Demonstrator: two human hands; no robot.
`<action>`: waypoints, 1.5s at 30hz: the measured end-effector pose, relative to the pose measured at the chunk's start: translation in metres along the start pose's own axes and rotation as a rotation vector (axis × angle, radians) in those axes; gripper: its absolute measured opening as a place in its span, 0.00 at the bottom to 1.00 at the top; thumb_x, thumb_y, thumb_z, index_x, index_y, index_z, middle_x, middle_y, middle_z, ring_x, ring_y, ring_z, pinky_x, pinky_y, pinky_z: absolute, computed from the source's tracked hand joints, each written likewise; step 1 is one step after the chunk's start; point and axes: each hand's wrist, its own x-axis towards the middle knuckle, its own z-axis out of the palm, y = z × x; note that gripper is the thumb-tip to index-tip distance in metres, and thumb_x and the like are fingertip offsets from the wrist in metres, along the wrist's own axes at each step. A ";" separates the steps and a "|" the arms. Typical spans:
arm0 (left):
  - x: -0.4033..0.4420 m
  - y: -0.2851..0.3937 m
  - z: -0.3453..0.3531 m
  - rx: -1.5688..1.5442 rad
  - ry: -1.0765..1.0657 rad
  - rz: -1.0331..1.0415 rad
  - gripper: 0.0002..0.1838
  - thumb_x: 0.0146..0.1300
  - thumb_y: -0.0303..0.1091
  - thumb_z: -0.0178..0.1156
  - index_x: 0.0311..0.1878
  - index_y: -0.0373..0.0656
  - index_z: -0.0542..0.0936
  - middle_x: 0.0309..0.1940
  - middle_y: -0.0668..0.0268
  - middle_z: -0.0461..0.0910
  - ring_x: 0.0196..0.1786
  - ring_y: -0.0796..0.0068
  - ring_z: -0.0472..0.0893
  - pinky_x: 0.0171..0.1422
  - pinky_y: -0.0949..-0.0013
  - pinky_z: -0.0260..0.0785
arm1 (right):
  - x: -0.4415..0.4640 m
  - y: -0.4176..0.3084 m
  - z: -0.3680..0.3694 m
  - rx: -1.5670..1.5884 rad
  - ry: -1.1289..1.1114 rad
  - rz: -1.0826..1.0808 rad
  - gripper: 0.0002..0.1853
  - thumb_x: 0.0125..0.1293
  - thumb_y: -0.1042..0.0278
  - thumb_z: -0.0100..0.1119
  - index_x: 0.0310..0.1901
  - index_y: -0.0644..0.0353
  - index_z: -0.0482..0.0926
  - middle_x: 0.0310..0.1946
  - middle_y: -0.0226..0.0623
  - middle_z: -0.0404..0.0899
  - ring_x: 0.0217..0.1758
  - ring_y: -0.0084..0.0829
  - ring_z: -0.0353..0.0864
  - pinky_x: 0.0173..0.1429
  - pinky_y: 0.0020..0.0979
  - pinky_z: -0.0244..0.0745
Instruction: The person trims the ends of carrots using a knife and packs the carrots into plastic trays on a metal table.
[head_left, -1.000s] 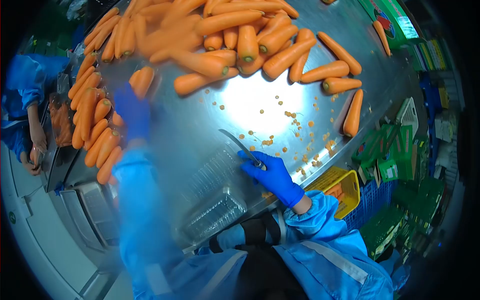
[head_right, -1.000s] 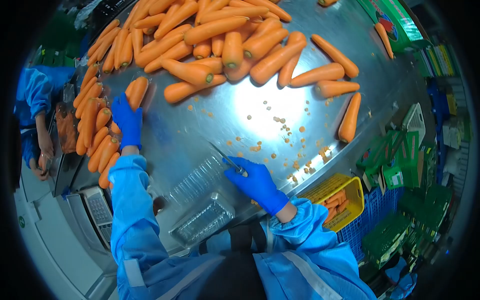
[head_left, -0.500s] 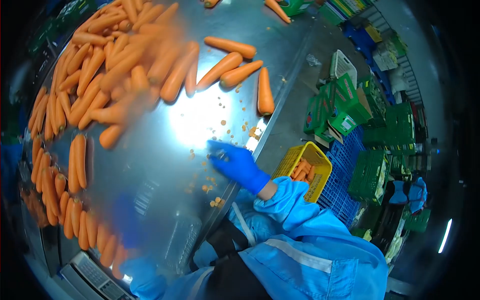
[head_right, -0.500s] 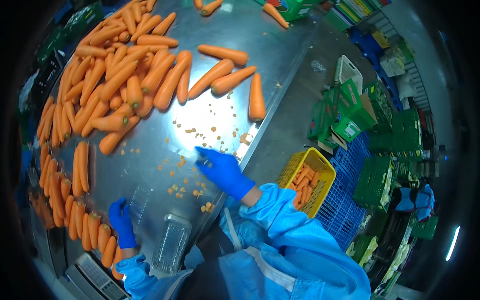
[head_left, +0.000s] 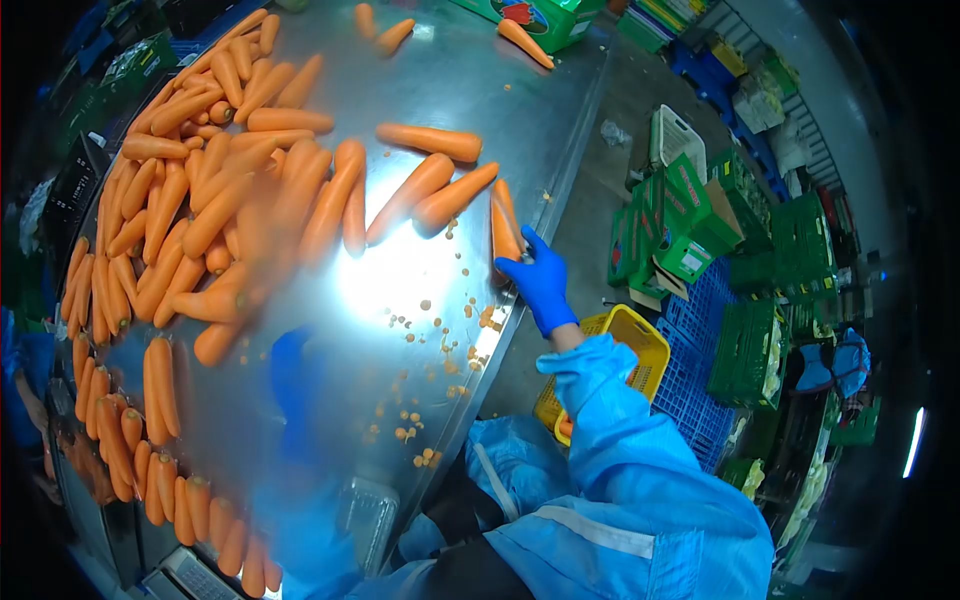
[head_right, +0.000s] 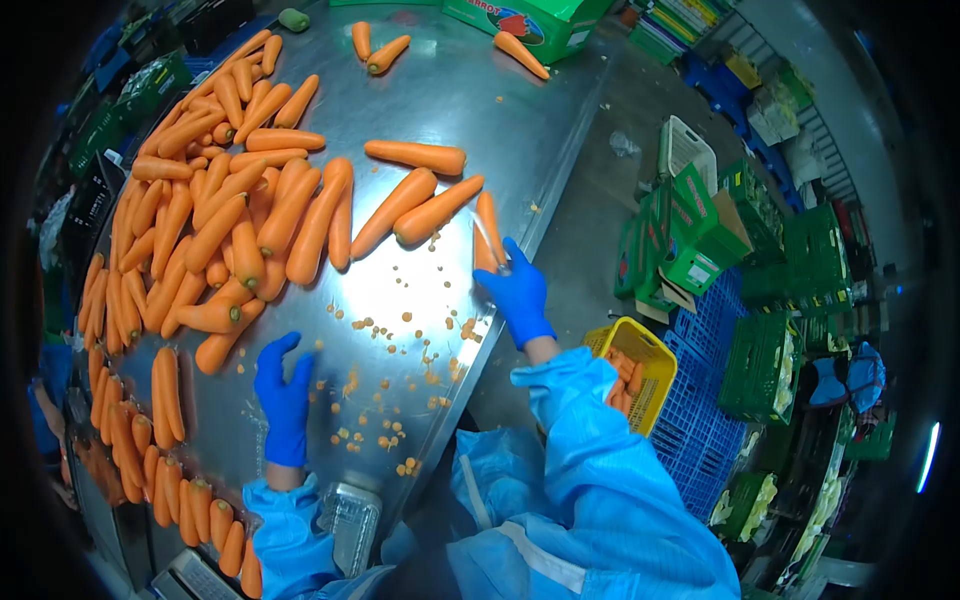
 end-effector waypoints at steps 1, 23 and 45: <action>0.018 0.008 0.015 -0.007 -0.011 0.043 0.19 0.59 0.27 0.68 0.54 0.40 0.81 0.51 0.59 0.82 0.56 0.61 0.79 0.62 0.62 0.70 | 0.001 0.006 0.000 0.218 0.019 0.022 0.40 0.58 0.56 0.72 0.69 0.65 0.68 0.46 0.45 0.85 0.44 0.40 0.86 0.46 0.34 0.80; 0.140 0.055 0.206 0.212 -0.310 0.052 0.15 0.51 0.36 0.70 0.40 0.38 0.83 0.33 0.56 0.83 0.34 0.59 0.84 0.39 0.57 0.77 | -0.066 -0.013 -0.035 1.609 -0.516 0.492 0.37 0.66 0.59 0.51 0.72 0.74 0.55 0.66 0.66 0.66 0.16 0.17 0.62 0.23 0.19 0.66; -0.097 0.061 0.006 -1.592 0.139 -0.800 0.40 0.67 0.40 0.61 0.76 0.38 0.54 0.64 0.55 0.70 0.67 0.60 0.71 0.72 0.59 0.64 | -0.227 -0.103 -0.008 0.713 -0.838 -0.029 0.42 0.57 0.64 0.75 0.71 0.66 0.66 0.71 0.42 0.68 0.72 0.33 0.67 0.73 0.36 0.64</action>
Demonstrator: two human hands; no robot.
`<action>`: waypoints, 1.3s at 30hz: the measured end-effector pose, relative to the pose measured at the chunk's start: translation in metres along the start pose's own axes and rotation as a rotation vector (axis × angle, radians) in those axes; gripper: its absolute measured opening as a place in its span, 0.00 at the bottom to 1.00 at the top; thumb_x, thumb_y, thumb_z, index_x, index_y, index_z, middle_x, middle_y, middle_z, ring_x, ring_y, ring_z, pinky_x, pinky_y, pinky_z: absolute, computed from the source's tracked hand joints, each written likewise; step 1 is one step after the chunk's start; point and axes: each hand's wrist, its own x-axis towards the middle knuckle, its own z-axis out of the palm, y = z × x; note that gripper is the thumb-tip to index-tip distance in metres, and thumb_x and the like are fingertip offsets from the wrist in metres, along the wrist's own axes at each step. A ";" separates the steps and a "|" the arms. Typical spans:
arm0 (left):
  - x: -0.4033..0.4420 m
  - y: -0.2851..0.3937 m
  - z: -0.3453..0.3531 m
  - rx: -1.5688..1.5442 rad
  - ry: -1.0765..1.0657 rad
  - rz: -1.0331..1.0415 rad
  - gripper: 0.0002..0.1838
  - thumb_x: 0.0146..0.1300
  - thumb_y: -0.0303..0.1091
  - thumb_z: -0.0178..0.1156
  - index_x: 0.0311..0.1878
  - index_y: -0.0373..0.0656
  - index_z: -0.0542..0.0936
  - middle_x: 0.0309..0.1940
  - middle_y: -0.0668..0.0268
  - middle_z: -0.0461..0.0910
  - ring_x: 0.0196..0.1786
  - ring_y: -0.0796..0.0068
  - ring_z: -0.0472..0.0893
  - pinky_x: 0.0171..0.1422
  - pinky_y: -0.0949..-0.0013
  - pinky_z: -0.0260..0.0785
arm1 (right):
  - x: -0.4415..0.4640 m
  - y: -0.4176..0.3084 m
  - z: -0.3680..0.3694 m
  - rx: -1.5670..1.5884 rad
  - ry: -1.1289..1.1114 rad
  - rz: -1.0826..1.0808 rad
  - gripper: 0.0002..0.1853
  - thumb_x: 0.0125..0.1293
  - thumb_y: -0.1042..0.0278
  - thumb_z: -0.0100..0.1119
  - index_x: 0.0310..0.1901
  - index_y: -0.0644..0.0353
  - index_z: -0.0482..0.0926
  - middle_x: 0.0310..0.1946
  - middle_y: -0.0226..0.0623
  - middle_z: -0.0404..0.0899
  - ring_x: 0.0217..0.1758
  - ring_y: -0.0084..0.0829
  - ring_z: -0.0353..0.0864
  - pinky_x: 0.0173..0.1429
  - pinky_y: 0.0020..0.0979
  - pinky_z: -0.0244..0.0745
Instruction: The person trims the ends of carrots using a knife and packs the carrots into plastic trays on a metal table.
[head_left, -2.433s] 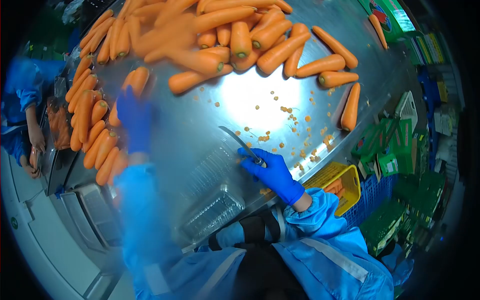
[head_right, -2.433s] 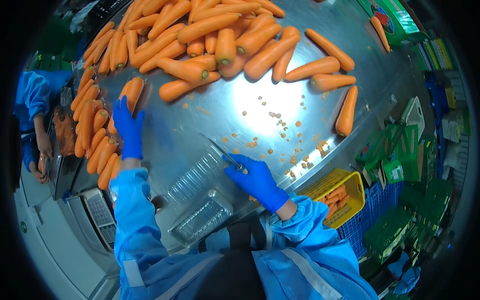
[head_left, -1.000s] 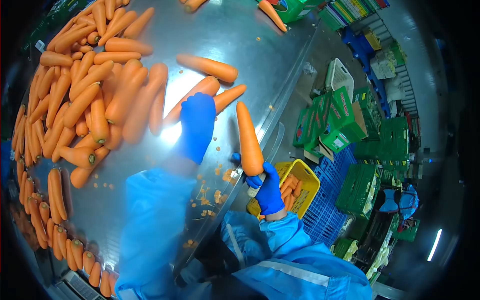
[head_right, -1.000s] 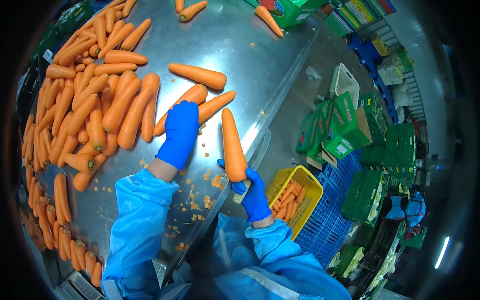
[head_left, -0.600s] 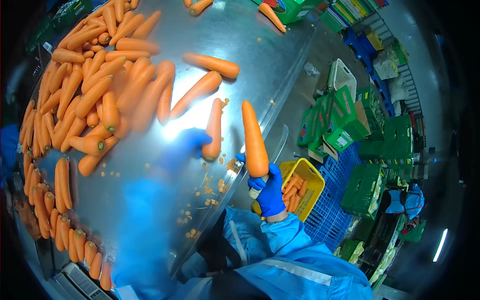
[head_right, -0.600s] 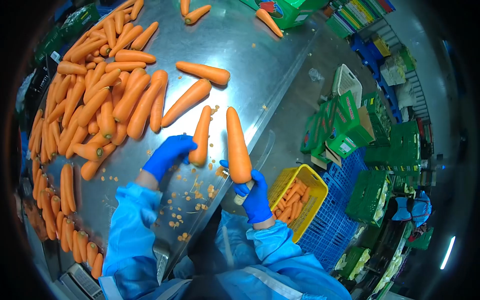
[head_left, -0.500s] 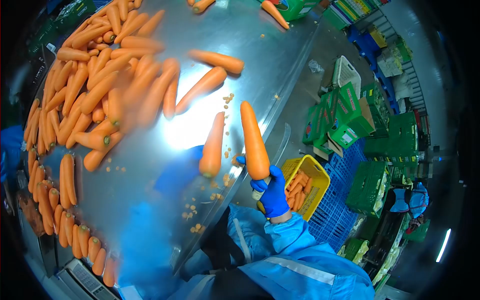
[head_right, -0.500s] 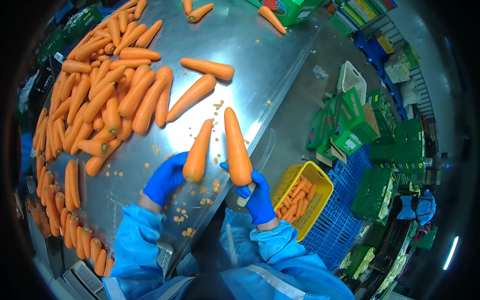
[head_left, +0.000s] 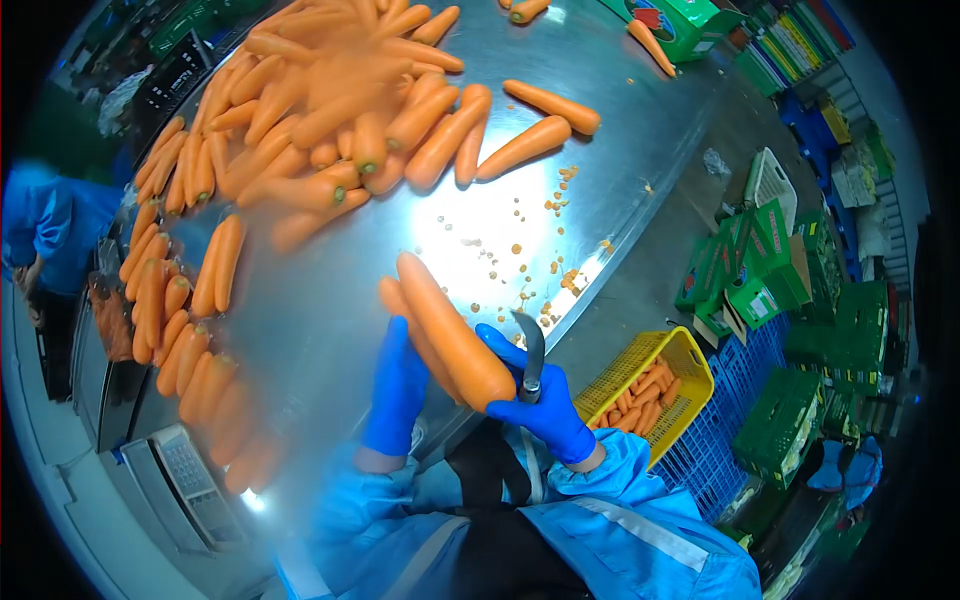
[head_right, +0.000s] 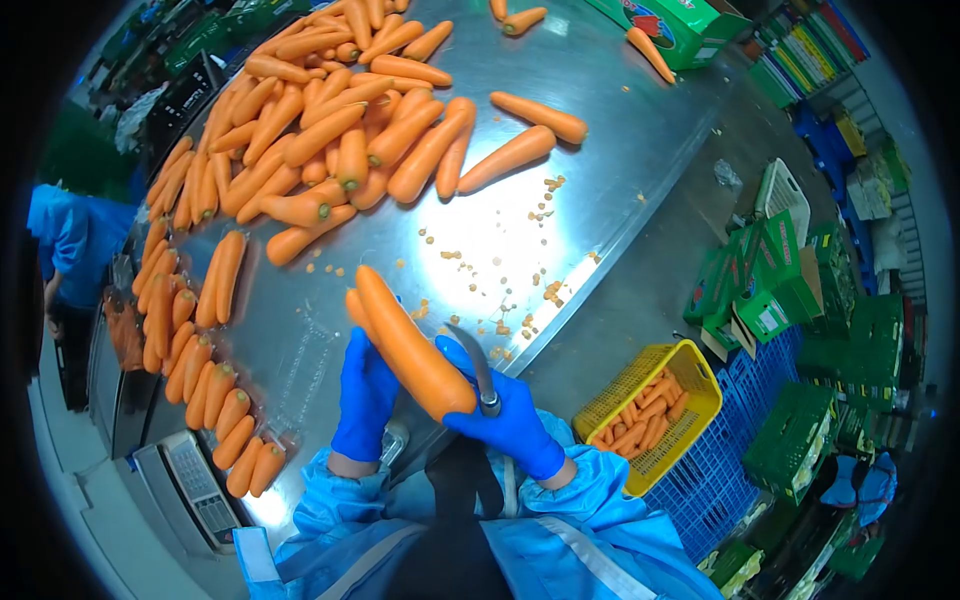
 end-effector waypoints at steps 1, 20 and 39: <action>-0.003 0.001 -0.006 0.059 -0.023 0.027 0.40 0.66 0.40 0.62 0.76 0.38 0.55 0.62 0.55 0.71 0.64 0.61 0.73 0.70 0.58 0.66 | -0.002 0.004 0.002 -0.143 -0.013 -0.055 0.41 0.57 0.64 0.75 0.71 0.60 0.68 0.67 0.42 0.73 0.69 0.31 0.72 0.71 0.36 0.67; -0.088 0.042 0.011 1.318 -0.216 0.565 0.37 0.46 0.24 0.70 0.63 0.39 0.70 0.50 0.61 0.76 0.50 0.66 0.79 0.53 0.63 0.72 | 0.000 -0.057 0.010 -1.068 -0.053 -0.554 0.14 0.51 0.61 0.71 0.41 0.48 0.85 0.29 0.31 0.81 0.31 0.33 0.84 0.31 0.31 0.76; -0.087 0.033 0.027 1.383 -0.263 0.379 0.41 0.39 0.24 0.67 0.64 0.41 0.71 0.56 0.62 0.74 0.60 0.64 0.76 0.66 0.62 0.67 | -0.004 -0.065 0.001 -1.182 -0.015 -0.545 0.09 0.52 0.62 0.69 0.36 0.42 0.83 0.26 0.28 0.78 0.29 0.32 0.82 0.30 0.30 0.74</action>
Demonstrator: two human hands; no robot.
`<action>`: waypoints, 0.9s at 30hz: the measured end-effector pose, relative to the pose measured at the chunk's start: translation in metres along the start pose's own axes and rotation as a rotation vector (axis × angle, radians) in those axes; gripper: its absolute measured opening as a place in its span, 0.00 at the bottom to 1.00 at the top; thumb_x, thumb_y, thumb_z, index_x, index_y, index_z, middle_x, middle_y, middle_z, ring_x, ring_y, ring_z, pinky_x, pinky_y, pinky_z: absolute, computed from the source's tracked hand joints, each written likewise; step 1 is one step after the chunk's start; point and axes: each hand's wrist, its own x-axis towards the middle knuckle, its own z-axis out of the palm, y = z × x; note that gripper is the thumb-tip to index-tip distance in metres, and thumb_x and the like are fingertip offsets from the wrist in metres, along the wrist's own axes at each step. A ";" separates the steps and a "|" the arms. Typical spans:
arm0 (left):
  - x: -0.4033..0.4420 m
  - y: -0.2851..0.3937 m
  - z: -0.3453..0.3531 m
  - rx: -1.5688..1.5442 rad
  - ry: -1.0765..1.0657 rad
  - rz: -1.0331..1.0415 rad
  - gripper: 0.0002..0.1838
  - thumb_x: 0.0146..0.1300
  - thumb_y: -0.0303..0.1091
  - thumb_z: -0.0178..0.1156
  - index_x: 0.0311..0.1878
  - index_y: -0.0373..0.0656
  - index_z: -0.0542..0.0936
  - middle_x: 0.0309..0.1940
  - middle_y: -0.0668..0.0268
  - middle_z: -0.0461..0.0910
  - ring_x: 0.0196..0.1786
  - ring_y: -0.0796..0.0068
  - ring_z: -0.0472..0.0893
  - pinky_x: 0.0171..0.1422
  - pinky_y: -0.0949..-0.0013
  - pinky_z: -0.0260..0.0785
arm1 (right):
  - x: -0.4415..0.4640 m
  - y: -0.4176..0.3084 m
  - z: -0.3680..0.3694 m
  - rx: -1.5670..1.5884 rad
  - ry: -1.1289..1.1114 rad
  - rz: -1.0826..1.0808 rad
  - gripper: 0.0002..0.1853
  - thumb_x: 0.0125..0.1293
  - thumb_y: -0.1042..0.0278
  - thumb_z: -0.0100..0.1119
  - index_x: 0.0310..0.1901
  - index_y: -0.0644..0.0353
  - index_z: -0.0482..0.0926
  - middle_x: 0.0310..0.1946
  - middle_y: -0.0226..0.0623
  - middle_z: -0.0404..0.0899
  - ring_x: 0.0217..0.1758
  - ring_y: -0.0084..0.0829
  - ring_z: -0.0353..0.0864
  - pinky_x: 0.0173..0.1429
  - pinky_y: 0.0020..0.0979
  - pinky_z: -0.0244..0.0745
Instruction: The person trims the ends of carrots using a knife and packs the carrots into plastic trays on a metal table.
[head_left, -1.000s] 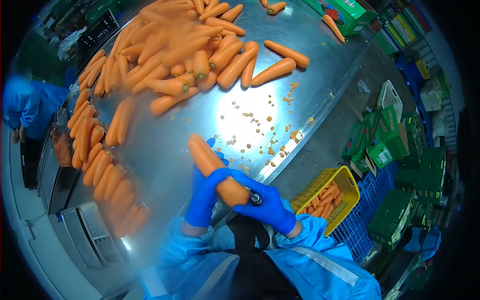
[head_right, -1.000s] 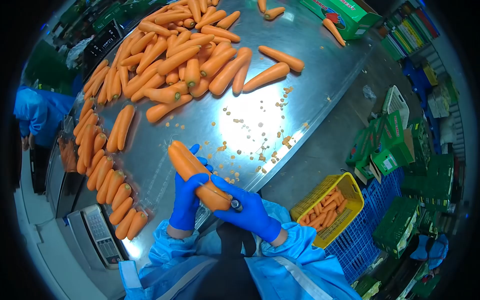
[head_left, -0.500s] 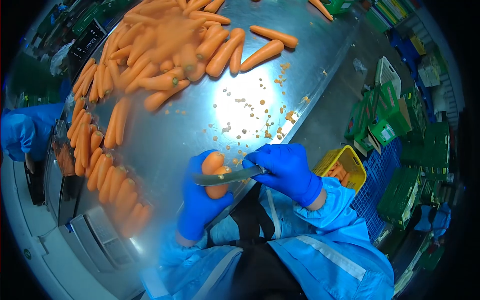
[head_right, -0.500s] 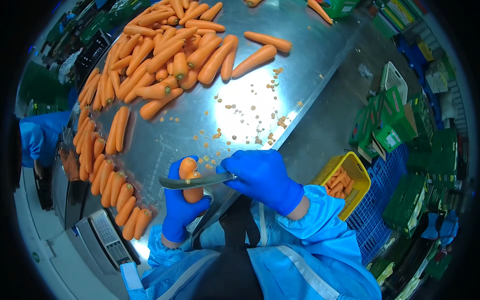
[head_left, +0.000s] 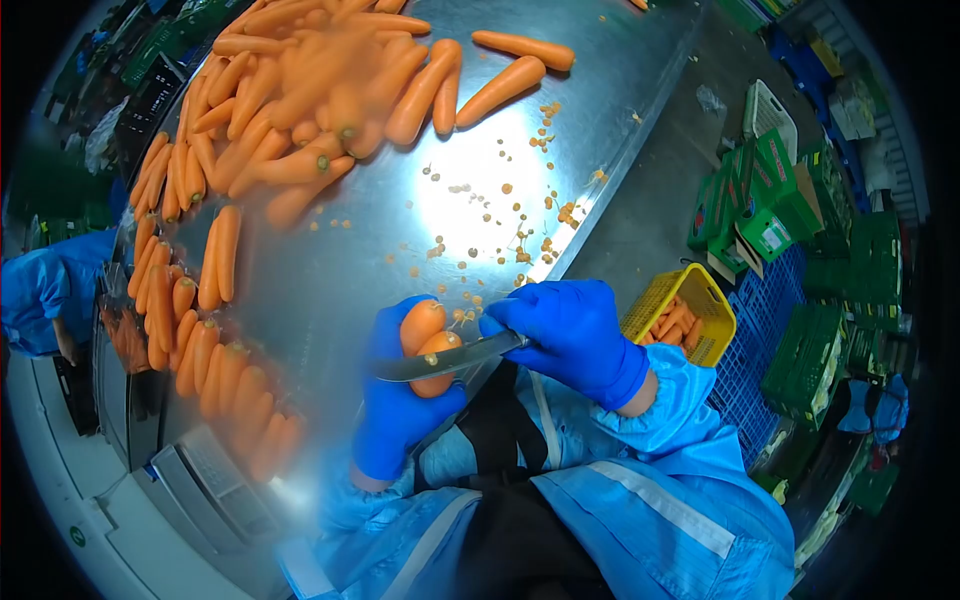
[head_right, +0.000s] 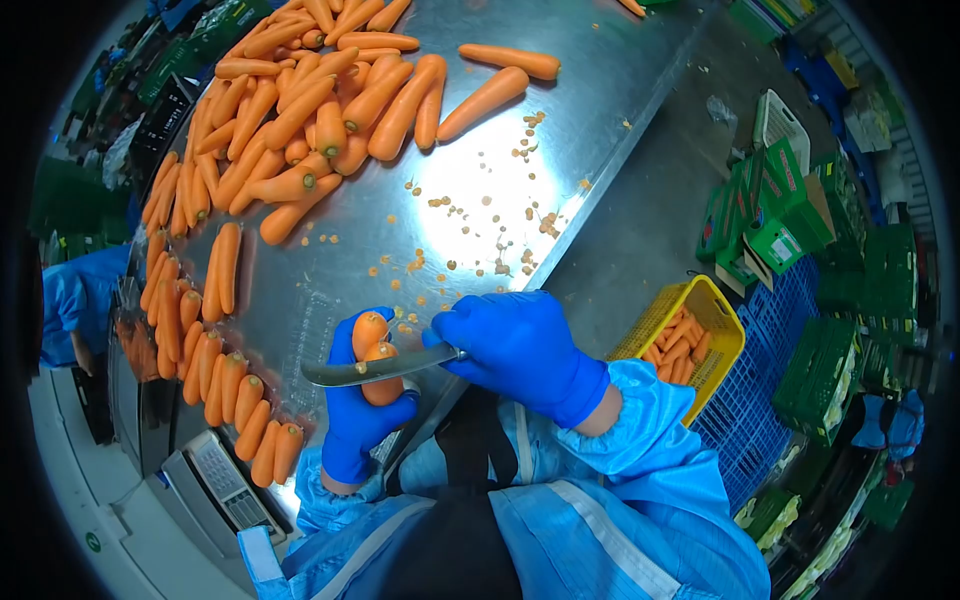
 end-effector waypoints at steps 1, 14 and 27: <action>0.001 0.000 0.000 -0.004 -0.001 0.000 0.40 0.39 0.24 0.67 0.63 0.41 0.71 0.56 0.62 0.74 0.60 0.65 0.76 0.66 0.63 0.67 | -0.001 0.001 0.000 0.001 -0.039 0.021 0.12 0.50 0.62 0.70 0.38 0.41 0.83 0.29 0.28 0.81 0.32 0.33 0.83 0.33 0.30 0.75; 0.002 0.012 -0.001 -0.119 -0.038 -0.022 0.31 0.49 0.27 0.71 0.59 0.41 0.74 0.49 0.61 0.78 0.51 0.66 0.81 0.54 0.60 0.74 | -0.004 0.033 0.000 0.117 0.014 0.065 0.13 0.51 0.65 0.71 0.41 0.46 0.85 0.29 0.30 0.82 0.31 0.34 0.84 0.33 0.28 0.75; 0.005 0.006 -0.008 -0.109 -0.091 -0.060 0.38 0.41 0.26 0.73 0.61 0.41 0.74 0.49 0.61 0.78 0.53 0.67 0.79 0.58 0.60 0.72 | -0.006 0.068 0.036 0.280 0.089 0.375 0.10 0.61 0.63 0.66 0.44 0.50 0.86 0.34 0.31 0.85 0.32 0.27 0.85 0.32 0.27 0.75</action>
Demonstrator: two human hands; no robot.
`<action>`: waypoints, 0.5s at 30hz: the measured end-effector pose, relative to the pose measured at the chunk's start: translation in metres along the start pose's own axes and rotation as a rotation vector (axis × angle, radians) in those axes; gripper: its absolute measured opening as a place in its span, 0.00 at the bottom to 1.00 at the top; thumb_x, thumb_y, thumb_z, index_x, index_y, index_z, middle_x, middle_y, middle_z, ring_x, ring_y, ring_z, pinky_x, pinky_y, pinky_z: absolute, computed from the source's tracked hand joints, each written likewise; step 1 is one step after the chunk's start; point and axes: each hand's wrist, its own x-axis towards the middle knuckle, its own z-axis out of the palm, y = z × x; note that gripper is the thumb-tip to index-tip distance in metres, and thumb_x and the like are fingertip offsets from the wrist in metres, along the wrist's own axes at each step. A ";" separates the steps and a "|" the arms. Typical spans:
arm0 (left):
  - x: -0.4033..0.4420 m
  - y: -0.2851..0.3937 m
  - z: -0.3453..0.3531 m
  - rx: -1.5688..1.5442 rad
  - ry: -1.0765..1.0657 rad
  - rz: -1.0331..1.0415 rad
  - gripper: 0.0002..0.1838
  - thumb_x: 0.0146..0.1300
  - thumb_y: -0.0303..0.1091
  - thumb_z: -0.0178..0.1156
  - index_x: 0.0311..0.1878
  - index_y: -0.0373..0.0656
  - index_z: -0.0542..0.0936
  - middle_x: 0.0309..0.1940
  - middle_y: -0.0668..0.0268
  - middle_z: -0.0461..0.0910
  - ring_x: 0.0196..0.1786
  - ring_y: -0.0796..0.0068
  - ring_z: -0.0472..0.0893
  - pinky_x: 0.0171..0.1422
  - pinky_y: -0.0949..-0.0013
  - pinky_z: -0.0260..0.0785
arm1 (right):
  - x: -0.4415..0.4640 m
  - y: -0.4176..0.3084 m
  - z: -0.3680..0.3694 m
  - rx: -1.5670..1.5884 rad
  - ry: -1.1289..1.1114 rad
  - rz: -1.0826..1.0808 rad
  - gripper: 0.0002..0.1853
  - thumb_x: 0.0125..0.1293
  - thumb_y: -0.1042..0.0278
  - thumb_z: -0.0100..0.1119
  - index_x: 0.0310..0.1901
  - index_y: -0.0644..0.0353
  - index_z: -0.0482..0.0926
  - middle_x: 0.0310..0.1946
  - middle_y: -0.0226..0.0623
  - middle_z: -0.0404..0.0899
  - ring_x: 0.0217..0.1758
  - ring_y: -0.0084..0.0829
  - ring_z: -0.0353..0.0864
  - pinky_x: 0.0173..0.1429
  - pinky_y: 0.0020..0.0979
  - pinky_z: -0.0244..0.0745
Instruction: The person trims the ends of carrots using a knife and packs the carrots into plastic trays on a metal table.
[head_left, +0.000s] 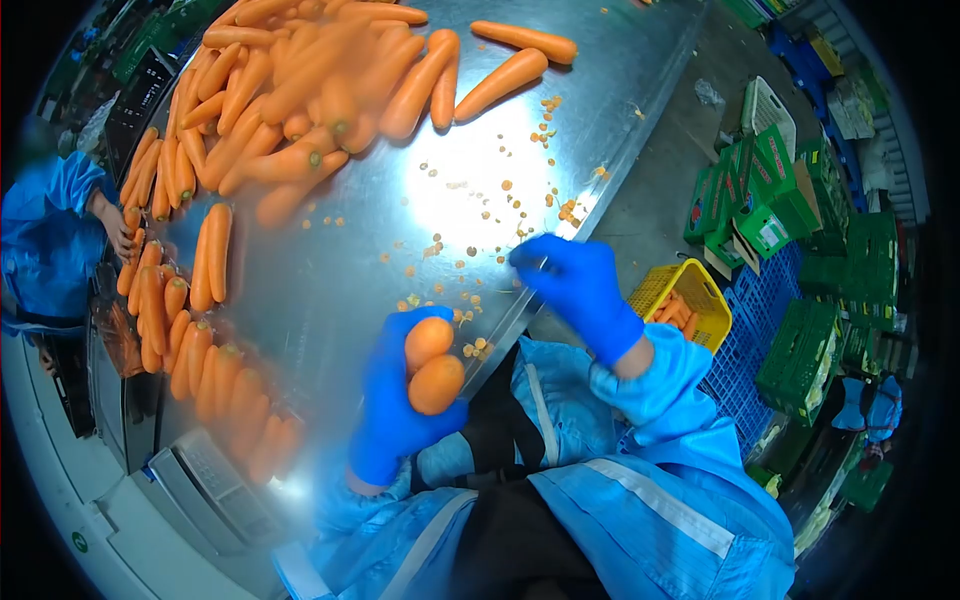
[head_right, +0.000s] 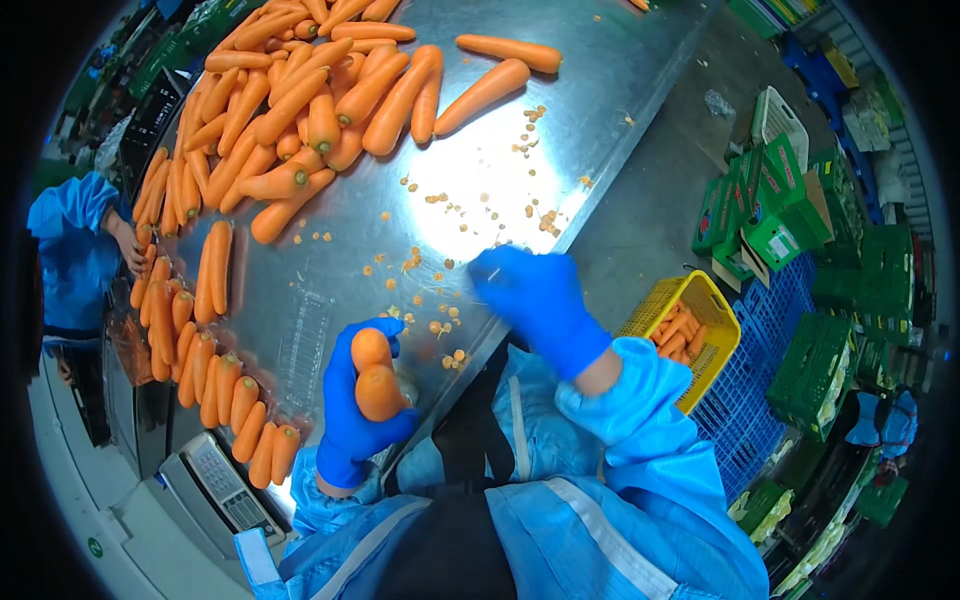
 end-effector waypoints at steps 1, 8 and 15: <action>0.000 -0.004 -0.006 -0.119 -0.032 0.001 0.39 0.41 0.28 0.74 0.62 0.41 0.73 0.49 0.62 0.78 0.53 0.67 0.78 0.59 0.60 0.71 | 0.003 0.011 0.000 0.144 -0.011 0.160 0.11 0.63 0.62 0.65 0.45 0.52 0.86 0.35 0.31 0.86 0.33 0.24 0.85 0.32 0.25 0.74; 0.007 -0.029 -0.001 -1.263 0.107 0.204 0.37 0.59 0.46 0.67 0.68 0.39 0.67 0.49 0.62 0.73 0.51 0.61 0.73 0.62 0.55 0.69 | 0.003 -0.050 0.030 0.692 -0.349 0.547 0.21 0.67 0.59 0.65 0.57 0.61 0.81 0.48 0.33 0.85 0.41 0.19 0.83 0.34 0.18 0.72; 0.006 -0.057 -0.033 -1.368 0.349 0.333 0.47 0.44 0.52 0.69 0.69 0.44 0.65 0.49 0.64 0.70 0.52 0.63 0.72 0.66 0.54 0.66 | -0.031 -0.063 0.092 1.008 -0.377 0.221 0.42 0.61 0.67 0.72 0.74 0.62 0.60 0.71 0.40 0.66 0.72 0.32 0.68 0.69 0.35 0.70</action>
